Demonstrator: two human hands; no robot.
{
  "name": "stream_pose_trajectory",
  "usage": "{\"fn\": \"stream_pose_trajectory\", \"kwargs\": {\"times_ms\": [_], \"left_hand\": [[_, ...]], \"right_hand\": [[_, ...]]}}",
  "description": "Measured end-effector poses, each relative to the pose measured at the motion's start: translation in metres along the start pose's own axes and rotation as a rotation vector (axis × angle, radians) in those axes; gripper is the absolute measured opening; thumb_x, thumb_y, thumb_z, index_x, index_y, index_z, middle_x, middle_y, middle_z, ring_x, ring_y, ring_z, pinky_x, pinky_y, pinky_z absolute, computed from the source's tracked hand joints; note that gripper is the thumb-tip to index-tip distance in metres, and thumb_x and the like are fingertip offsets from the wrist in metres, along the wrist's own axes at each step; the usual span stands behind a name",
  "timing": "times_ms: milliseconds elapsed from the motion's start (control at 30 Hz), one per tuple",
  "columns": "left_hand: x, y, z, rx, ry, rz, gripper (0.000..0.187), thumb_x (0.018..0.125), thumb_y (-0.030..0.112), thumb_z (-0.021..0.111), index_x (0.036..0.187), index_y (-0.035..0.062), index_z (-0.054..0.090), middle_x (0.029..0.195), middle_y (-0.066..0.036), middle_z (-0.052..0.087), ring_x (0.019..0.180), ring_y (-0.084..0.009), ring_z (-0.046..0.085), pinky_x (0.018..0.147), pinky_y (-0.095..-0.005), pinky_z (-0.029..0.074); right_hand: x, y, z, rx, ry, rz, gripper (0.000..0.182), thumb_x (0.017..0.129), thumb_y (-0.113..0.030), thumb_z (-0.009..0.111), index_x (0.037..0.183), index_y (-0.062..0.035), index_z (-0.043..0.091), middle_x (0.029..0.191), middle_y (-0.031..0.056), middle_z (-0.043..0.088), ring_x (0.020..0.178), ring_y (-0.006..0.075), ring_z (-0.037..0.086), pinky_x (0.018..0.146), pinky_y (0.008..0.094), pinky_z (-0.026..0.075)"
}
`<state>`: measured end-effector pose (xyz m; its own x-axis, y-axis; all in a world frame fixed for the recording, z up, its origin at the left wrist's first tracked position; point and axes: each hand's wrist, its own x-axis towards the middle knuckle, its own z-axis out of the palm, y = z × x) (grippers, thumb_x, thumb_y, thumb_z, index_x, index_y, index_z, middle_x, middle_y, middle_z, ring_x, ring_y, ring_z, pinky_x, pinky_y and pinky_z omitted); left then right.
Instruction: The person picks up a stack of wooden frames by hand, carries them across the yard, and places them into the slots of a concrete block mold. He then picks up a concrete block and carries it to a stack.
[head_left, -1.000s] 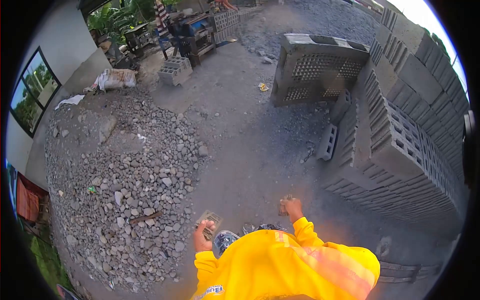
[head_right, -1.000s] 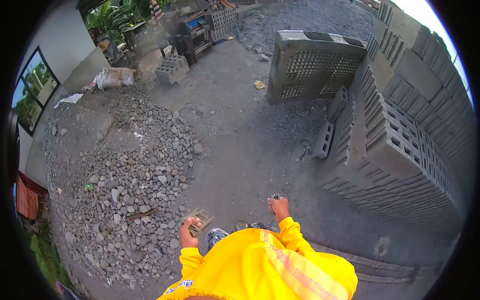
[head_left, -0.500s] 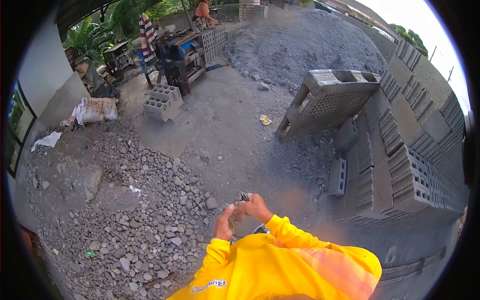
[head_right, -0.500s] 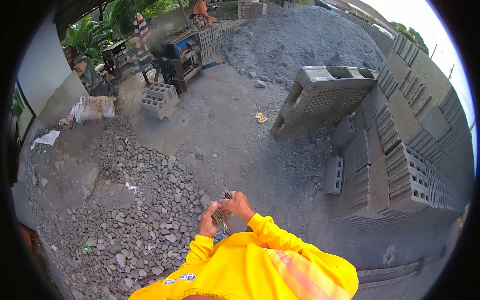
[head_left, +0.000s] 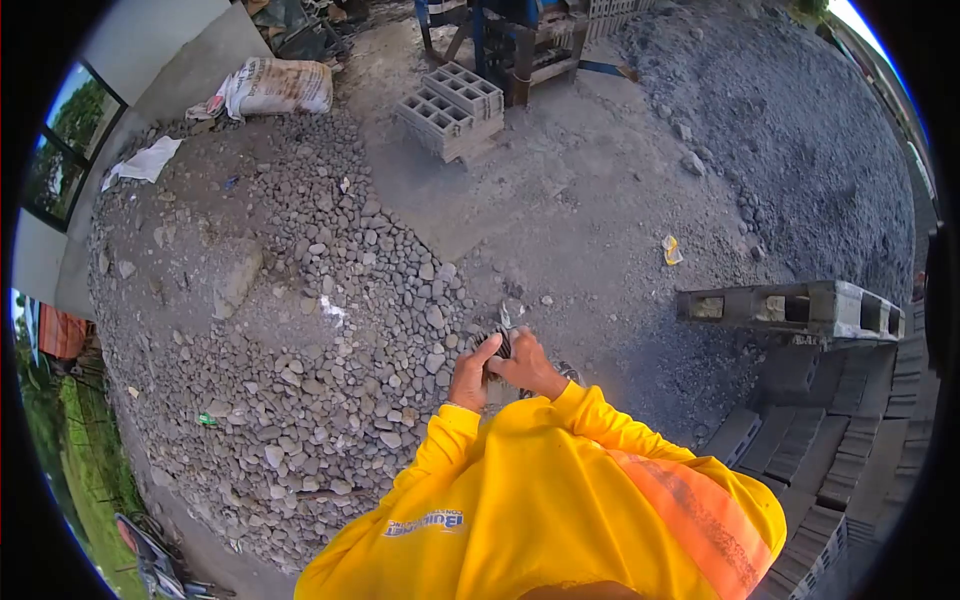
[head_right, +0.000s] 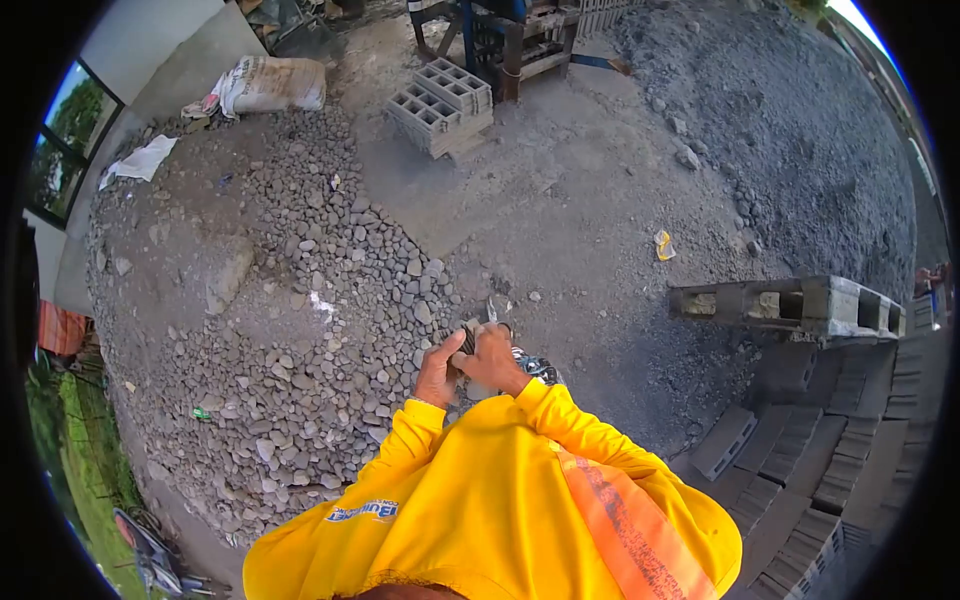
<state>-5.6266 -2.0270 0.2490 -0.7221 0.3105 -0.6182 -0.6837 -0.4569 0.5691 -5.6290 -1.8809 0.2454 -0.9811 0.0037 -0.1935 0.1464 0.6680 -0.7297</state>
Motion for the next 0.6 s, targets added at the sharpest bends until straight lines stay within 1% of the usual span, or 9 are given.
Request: {"fn": "stream_pose_trajectory", "kwargs": {"times_ms": [33,167,267,367,433,467,533,567,600], "left_hand": [[0.034,0.027,0.014,0.017,0.014,0.006,0.029,0.084,0.03,0.077,0.1,0.0066,0.07,0.088,0.0,0.067,0.079,-0.0121,0.063,0.07,-0.0281,0.047],[0.098,0.104,0.06,0.007,0.143,0.008,0.023,0.086,0.023,0.075,0.101,0.0062,0.071,0.087,0.001,0.066,0.076,-0.0105,0.062,0.066,-0.0254,0.047],[0.154,0.135,0.075,-0.038,0.158,0.112,0.025,0.086,0.02,0.074,0.105,0.0042,0.069,0.091,-0.002,0.066,0.079,-0.0143,0.063,0.069,-0.0279,0.049],[0.208,0.184,0.089,-0.154,0.166,0.08,0.033,0.086,0.015,0.072,0.114,-0.0004,0.065,0.098,-0.01,0.067,0.084,-0.0232,0.065,0.077,-0.0333,0.052],[0.243,0.218,0.099,-0.228,0.177,0.011,0.038,0.086,0.012,0.071,0.121,-0.0034,0.063,0.103,-0.015,0.067,0.088,-0.0291,0.067,0.081,-0.0369,0.054],[0.259,0.232,0.1,-0.104,0.079,0.085,0.042,0.088,0.018,0.072,0.12,-0.0068,0.06,0.103,-0.011,0.066,0.086,-0.0258,0.068,0.074,-0.0348,0.057],[0.302,0.26,0.094,0.035,0.005,0.12,0.033,0.092,0.024,0.064,0.115,-0.0003,0.064,0.104,-0.01,0.07,0.094,-0.0251,0.069,0.082,-0.0365,0.056],[0.326,0.274,0.09,-0.044,0.024,0.127,0.032,0.092,0.023,0.064,0.114,-0.0001,0.064,0.104,-0.011,0.07,0.093,-0.0251,0.069,0.083,-0.0369,0.056],[0.353,0.285,0.089,-0.129,0.046,0.133,0.031,0.092,0.023,0.064,0.113,0.0001,0.064,0.104,-0.011,0.07,0.093,-0.0252,0.069,0.083,-0.0373,0.056]], "right_hand": [[0.033,0.001,-0.01,-0.067,-0.027,-0.052,0.066,0.075,-0.043,0.068,0.119,0.0053,0.059,0.112,0.0319,0.059,0.111,0.0495,0.054,0.094,0.0523,0.044],[0.147,-0.017,-0.059,0.007,-0.381,0.013,0.08,0.077,-0.05,0.064,0.125,0.0121,0.053,0.132,0.0382,0.049,0.129,0.0518,0.041,0.111,0.0474,0.035],[0.224,0.017,-0.035,-0.146,-0.29,-0.196,0.077,0.075,-0.051,0.063,0.12,0.0112,0.057,0.12,0.0319,0.057,0.119,0.0496,0.051,0.1,0.0527,0.043],[0.294,-0.053,-0.128,-0.078,-0.497,-0.066,0.075,0.076,-0.05,0.063,0.114,0.0145,0.058,0.119,0.0357,0.057,0.119,0.0457,0.052,0.099,0.0437,0.045],[0.338,-0.063,-0.154,0.114,-0.488,-0.047,0.073,0.076,-0.05,0.064,0.115,0.011,0.06,0.119,0.0334,0.059,0.118,0.0406,0.056,0.098,0.0401,0.046],[0.359,-0.055,-0.156,0.203,-0.487,-0.036,0.07,0.078,-0.048,0.063,0.117,0.0093,0.06,0.121,0.0304,0.06,0.117,0.0387,0.057,0.097,0.0398,0.046],[0.413,-0.047,-0.158,0.383,-0.512,-0.051,0.064,0.082,-0.045,0.061,0.121,0.006,0.061,0.124,0.0245,0.06,0.114,0.0348,0.058,0.095,0.0393,0.046],[0.437,-0.047,-0.168,0.521,-0.576,0.023,0.056,0.087,-0.04,0.058,0.125,0.002,0.062,0.122,0.0182,0.065,0.113,0.0281,0.061,0.094,0.0376,0.047],[0.46,-0.045,-0.174,0.616,-0.53,0.078,0.055,0.088,-0.039,0.057,0.126,0.0002,0.062,0.122,0.017,0.066,0.113,0.0267,0.061,0.094,0.0367,0.048]]}}
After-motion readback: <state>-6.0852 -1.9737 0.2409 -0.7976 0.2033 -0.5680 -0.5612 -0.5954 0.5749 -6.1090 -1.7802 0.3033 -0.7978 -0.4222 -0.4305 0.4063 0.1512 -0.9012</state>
